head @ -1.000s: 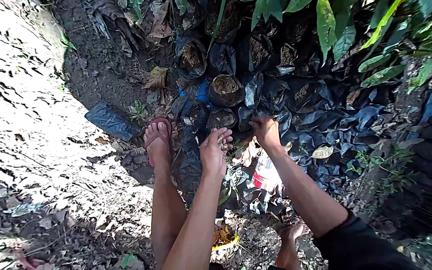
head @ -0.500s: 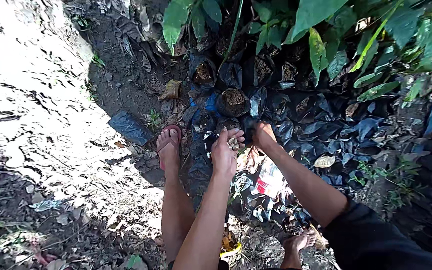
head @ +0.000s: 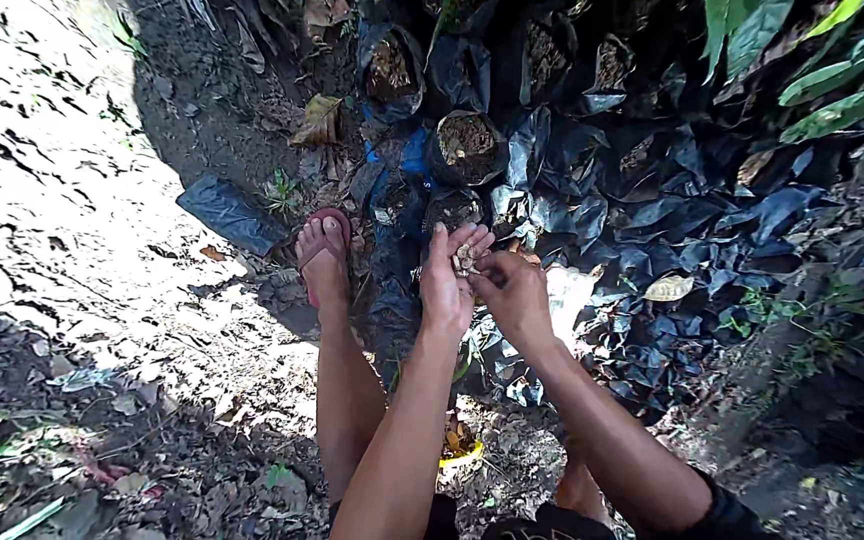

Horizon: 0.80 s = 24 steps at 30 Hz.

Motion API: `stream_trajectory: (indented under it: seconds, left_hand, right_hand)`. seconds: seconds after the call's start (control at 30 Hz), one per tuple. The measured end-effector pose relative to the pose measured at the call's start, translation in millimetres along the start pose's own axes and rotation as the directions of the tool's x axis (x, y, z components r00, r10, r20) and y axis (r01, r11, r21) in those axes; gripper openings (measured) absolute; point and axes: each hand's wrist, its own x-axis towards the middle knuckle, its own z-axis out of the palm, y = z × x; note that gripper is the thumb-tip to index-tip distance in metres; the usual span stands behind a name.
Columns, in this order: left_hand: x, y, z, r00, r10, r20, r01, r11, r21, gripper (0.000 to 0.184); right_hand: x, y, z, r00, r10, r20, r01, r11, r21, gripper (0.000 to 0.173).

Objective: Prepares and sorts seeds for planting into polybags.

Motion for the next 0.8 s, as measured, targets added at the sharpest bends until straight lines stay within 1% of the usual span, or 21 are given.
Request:
stream_trajectory:
  seconds: [0.07,0.13,0.23,0.33,0.43,0.53,0.6,0.67,0.73,0.8]
  left_hand:
    - [-0.2,-1.6,2.0,1.0,0.001,0.01,-0.001,1.0,-0.019,0.068]
    - [-0.4,-2.9,5.1,1.0,-0.008,0.022,0.008,1.0,-0.004,0.069]
    - [-0.3,-3.2,9.6,0.999,-0.014,0.03,0.013,1.0,0.02,0.07]
    - [0.3,-1.5,11.2,0.999,-0.004,0.032,0.004,1.0,0.008,0.071]
    - [-1.1,1.7,10.4,0.997,0.009,0.075,-0.008,1.0,-0.018,0.072]
    - [-2.4,2.7,6.6,0.993,0.014,0.121,-0.009,0.999,-0.038,0.073]
    - [-0.8,4.2,6.1,0.994,0.0,0.106,0.007,0.998,-0.067,0.071]
    - [-1.1,6.4,6.0,0.996,-0.011,0.085,0.018,0.996,-0.086,0.071]
    - [-1.7,8.2,5.5,0.997,-0.014,0.075,0.02,0.996,-0.085,0.072]
    - [-1.8,8.3,5.2,0.997,-0.012,0.076,0.019,0.997,-0.081,0.071]
  right_hand:
    - [-4.3,2.7,2.2,1.0,0.0,-0.029,0.0,1.0,0.008,0.012]
    - [-4.0,2.3,-1.1,0.999,0.015,-0.028,-0.015,1.0,0.001,0.012]
    - [-2.4,-0.9,-10.4,0.999,0.04,0.021,-0.039,0.999,-0.023,0.015]
    - [-4.2,-3.7,-16.4,0.997,0.017,0.072,-0.013,0.999,-0.047,0.022]
    - [-7.3,-2.1,-17.5,0.996,-0.003,0.092,0.007,0.999,-0.047,0.016]
    - [-8.7,2.5,-20.7,0.998,0.02,0.065,-0.021,1.0,0.015,0.013]
    - [-4.6,10.2,-30.5,0.997,0.074,0.007,-0.075,0.994,0.086,0.014]
    - [7.0,29.1,-43.6,0.983,0.174,-0.057,-0.164,0.974,0.158,0.016]
    - [27.0,57.3,-50.0,0.951,0.272,-0.148,-0.25,0.957,0.148,0.015]
    - [49.5,79.3,-47.9,0.914,0.357,-0.193,-0.352,0.934,0.061,0.016]
